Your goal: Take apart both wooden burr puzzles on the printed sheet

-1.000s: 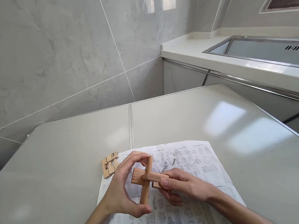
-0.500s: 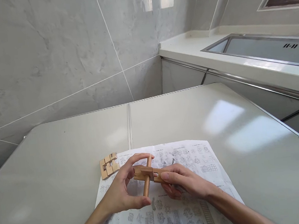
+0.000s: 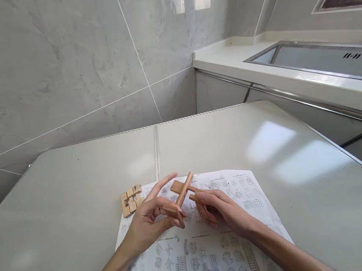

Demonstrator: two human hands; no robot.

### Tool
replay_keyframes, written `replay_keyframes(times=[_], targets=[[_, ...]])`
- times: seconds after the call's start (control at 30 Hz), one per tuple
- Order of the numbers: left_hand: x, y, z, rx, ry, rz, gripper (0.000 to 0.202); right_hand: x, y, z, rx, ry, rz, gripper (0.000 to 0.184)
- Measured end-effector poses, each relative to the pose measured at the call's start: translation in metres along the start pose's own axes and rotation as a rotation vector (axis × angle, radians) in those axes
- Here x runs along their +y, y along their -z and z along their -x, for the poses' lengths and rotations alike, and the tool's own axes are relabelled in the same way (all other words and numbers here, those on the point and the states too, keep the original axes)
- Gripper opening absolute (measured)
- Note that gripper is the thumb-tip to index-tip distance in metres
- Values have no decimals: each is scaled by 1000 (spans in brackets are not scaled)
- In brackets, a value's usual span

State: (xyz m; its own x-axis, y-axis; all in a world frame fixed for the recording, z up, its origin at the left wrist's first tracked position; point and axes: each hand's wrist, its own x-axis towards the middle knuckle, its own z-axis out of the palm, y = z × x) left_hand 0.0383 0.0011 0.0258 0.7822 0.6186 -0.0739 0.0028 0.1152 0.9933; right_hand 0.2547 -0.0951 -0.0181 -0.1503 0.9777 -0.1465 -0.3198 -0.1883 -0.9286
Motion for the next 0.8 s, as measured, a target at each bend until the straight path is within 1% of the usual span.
replay_keyframes(times=[0.1,0.23,0.37,0.43,0.57,0.7,0.8], targets=[[1,1,-2,60,-17,-21,15,0,1,-1,74,26,-23,58],[1,1,-5,188,16,-207,29,-1,4,-3,140,59,-72,57],[-5,-2,-6,203,57,-451,31,1,5,-3,164,87,-101,56],[-9,-3,-6,218,70,-558,32,1,5,-3,162,93,-83,57],[-14,-3,-6,224,79,-674,34,-1,4,-1,141,91,-23,58],[-18,-2,-6,258,27,-786,32,0,3,2,85,69,16,56],[-23,-2,-6,277,21,-828,28,1,2,4,21,63,59,54]])
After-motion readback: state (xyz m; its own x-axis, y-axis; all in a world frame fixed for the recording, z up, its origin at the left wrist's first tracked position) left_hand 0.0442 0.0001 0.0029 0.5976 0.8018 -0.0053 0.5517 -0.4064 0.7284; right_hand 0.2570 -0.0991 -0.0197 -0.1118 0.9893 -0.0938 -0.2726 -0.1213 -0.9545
